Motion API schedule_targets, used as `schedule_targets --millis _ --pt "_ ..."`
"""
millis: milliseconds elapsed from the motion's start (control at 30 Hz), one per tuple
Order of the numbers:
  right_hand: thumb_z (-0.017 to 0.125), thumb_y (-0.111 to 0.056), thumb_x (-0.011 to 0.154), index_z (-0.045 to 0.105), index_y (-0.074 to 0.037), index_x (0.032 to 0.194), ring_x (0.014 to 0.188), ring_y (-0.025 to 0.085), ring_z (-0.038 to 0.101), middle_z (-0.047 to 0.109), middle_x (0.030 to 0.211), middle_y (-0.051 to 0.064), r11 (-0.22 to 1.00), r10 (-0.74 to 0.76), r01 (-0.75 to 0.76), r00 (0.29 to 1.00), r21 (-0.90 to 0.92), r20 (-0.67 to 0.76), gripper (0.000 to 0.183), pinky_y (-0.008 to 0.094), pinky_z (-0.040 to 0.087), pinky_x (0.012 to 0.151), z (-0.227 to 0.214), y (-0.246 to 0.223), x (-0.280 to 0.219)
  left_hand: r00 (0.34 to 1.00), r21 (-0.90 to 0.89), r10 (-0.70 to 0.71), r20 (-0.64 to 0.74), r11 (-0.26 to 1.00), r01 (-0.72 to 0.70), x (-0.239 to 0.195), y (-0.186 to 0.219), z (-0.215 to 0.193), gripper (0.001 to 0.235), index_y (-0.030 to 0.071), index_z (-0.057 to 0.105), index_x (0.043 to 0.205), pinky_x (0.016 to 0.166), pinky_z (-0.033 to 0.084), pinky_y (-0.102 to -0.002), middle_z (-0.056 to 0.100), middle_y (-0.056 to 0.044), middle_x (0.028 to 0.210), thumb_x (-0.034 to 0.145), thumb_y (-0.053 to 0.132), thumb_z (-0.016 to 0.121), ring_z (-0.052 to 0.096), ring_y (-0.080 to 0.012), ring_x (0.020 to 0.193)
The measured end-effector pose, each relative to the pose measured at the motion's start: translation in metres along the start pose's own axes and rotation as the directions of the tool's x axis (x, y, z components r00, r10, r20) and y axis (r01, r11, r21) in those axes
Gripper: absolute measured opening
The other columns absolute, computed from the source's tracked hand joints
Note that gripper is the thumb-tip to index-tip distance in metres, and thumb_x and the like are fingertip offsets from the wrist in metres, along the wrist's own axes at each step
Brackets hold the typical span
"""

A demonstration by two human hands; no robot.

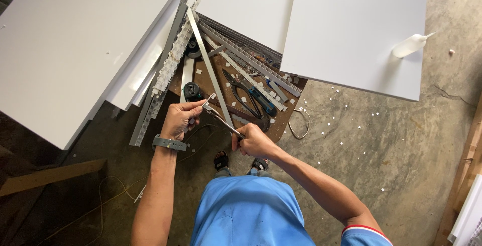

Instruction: The person holds a large white foam board on the workbench, applies glue from a squeeze bottle along its edge, and positions a slotted plastic trim strip along the glued edge. They use pliers to grip and press the trim into place and adjust the strip along the board.

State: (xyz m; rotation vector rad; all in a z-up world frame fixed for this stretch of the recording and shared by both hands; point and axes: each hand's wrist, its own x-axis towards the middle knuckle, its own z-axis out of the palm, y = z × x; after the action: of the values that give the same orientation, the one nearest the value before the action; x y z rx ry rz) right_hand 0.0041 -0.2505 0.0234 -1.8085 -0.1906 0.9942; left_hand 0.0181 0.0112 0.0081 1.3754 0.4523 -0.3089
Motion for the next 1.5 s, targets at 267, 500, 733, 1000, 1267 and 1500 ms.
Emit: schedule_targets --millis 267,500,733,1000,1267,1500 --pt "0.049 0.012 0.075 0.070 0.003 0.075 0.050 0.016 0.061 0.065 0.059 0.010 0.988 0.004 -0.017 0.996 0.156 0.086 0.023 0.031 0.049 0.046 -0.003 0.013 0.004 1.000 0.001 0.012 -0.006 1.000 -0.012 -0.002 0.001 0.000 0.021 0.007 0.079 0.110 0.036 0.036 -0.019 0.071 -0.002 0.070 0.090 0.007 0.073 0.058 -0.0068 0.048" --pt "0.045 0.014 0.066 0.066 0.004 0.072 0.048 0.018 0.060 0.065 0.063 0.012 0.819 -0.055 -0.121 0.956 0.561 0.287 0.024 0.033 0.051 0.045 -0.016 0.025 0.011 0.998 -0.007 0.031 0.047 0.999 -0.031 0.001 -0.009 -0.004 0.022 0.006 0.078 0.112 0.039 0.038 -0.018 0.072 -0.004 0.071 0.091 0.005 0.072 0.061 -0.0067 0.051" --pt "0.061 0.004 0.071 0.068 0.002 0.077 0.059 0.020 0.063 0.064 0.075 0.013 0.954 -0.300 0.294 0.946 -0.066 -0.119 0.010 0.035 0.053 0.052 0.006 0.057 0.009 0.992 -0.054 -0.031 0.119 0.998 0.038 0.006 -0.022 0.001 0.027 0.003 0.077 0.119 0.040 0.041 -0.018 0.071 -0.004 0.078 0.094 0.008 0.070 0.064 -0.0072 0.056" --pt "0.066 -0.001 0.069 0.067 -0.005 0.087 0.072 0.025 0.062 0.059 0.090 0.011 0.448 -0.740 0.248 0.641 -0.859 -0.201 0.018 0.037 0.056 0.057 -0.005 0.115 0.002 0.983 -0.199 -0.140 0.116 0.967 0.161 0.027 -0.046 0.027 0.029 -0.002 0.070 0.121 0.038 0.049 -0.023 0.078 -0.015 0.093 0.096 0.013 0.064 0.068 -0.0154 0.058" --pt "0.055 0.006 0.087 0.066 -0.001 0.106 0.068 0.027 0.060 0.062 0.103 0.019 0.812 -0.363 -0.233 0.516 -0.535 -0.776 0.022 0.042 0.052 0.050 -0.150 0.190 0.027 0.921 -0.147 -0.124 0.368 0.971 0.189 0.045 -0.048 0.084 0.031 0.005 0.060 0.119 0.046 0.053 -0.024 0.069 -0.008 0.079 0.102 0.031 0.053 0.069 -0.0146 0.059" --pt "0.064 0.000 0.085 0.059 0.005 0.136 0.100 0.036 0.062 0.059 0.113 0.024 0.781 -0.187 -0.468 0.457 -0.413 -0.870 0.051 0.048 0.056 0.083 -0.301 0.198 0.042 0.872 -0.013 -0.184 0.454 0.977 0.213 0.123 -0.090 0.124 0.027 0.008 0.065 0.124 0.046 0.043 -0.023 0.068 -0.004 0.077 0.105 0.026 0.058 0.053 -0.0072 0.054"
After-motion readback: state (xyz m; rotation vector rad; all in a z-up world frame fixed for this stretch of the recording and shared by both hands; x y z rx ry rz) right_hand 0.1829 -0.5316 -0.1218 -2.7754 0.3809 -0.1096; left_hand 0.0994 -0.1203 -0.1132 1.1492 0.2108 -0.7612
